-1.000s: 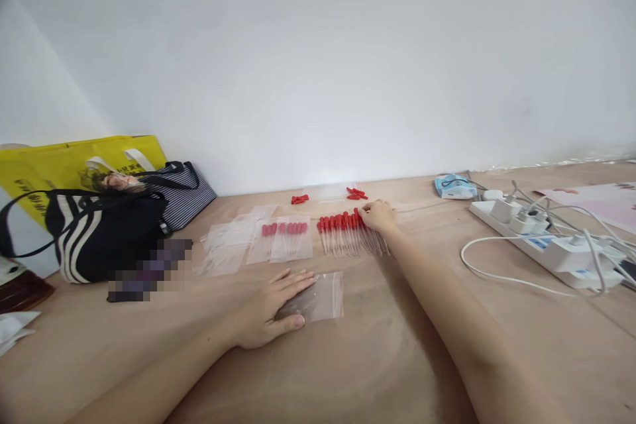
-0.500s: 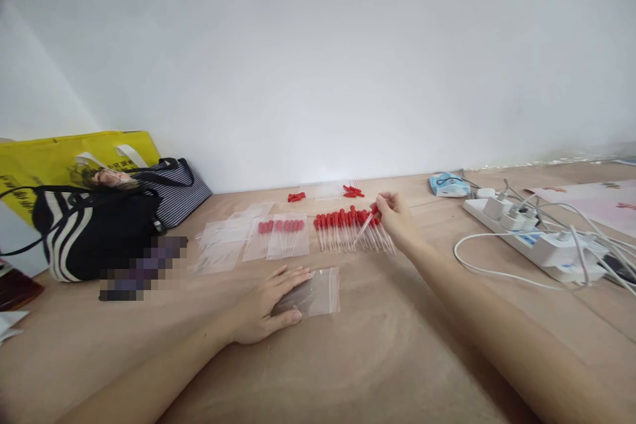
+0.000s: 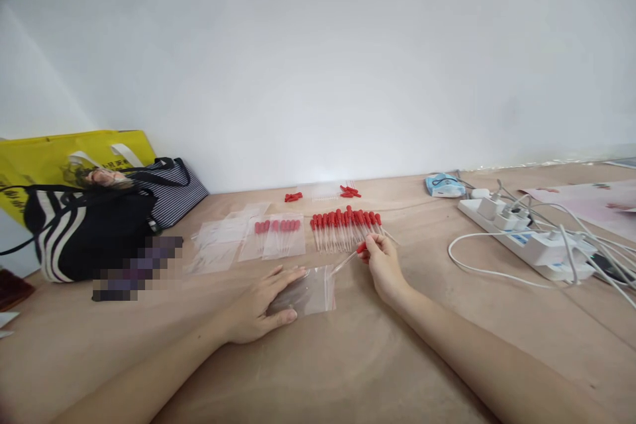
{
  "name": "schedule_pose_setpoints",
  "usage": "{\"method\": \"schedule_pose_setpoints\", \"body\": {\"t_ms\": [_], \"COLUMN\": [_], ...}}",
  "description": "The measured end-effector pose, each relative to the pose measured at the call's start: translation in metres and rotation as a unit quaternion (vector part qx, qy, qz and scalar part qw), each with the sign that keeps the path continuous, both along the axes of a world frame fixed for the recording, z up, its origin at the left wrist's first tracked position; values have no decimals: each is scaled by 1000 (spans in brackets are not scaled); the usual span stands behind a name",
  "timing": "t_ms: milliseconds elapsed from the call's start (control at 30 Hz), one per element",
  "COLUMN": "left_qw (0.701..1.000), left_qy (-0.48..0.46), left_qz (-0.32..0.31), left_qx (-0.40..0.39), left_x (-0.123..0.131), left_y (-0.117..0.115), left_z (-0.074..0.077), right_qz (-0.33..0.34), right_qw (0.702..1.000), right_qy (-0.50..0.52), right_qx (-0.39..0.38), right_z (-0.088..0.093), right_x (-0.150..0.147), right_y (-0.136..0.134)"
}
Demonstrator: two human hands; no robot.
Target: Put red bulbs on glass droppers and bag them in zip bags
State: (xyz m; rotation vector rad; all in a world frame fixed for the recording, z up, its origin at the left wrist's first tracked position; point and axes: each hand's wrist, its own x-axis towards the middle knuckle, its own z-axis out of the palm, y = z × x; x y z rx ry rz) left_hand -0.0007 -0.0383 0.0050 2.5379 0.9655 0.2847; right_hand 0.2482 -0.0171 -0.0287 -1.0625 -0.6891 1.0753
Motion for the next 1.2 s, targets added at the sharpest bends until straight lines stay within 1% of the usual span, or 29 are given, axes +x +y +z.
{"method": "schedule_pose_setpoints", "body": {"t_ms": [100, 200, 333, 433, 533, 600, 733, 833, 900, 1033, 1067, 1100, 1167, 1200], "left_qw": [1000, 999, 999, 999, 999, 998, 994, 995, 996, 997, 997, 997, 998, 998], "left_qy": [-9, -29, -39, -35, -39, -52, -95, -78, -66, -71, -72, -71, -63, -57], "left_qz": [30, 27, 15, 14, 20, 34, 46, 47, 44, 21, 15, 10, 2, -1], "left_qx": [-3, 2, 8, 11, 7, 3, -7, -28, -31, -32, -32, -31, -30, -30], "left_x": [1, 1, 2, 4, 4, 2, -12, -23, -26, -23, -22, -20, -19, -19], "left_y": [-1, -1, 0, 0, 0, 0, 2, 3, 3, 4, 4, 5, 5, 6], "left_z": [-1, -1, -1, -2, -3, -2, 3, 4, 2, -2, -2, -1, 0, 1], "right_qz": [51, 137, 248, 307, 354, 355, 324, 315, 321, 353, 344, 321, 234, 180], "right_qw": [998, 990, 964, 933, 902, 896, 902, 898, 892, 882, 885, 891, 902, 899], "right_qy": [30, 21, -93, -189, -248, -265, -286, -308, -319, -308, -309, -318, -362, -396], "right_qx": [-13, -18, -17, -12, -2, 0, -5, -6, 3, 48, 46, 39, 32, 45], "right_z": [3, 6, 6, 5, 4, 3, 0, -1, -1, -2, -2, -1, 3, 7], "right_x": [-12, -19, -21, -25, -28, -27, -19, -14, -13, -13, -11, -8, 1, 6], "right_y": [-11, -20, -24, -25, -25, -24, -20, -18, -19, -20, -18, -14, -1, 8]}}
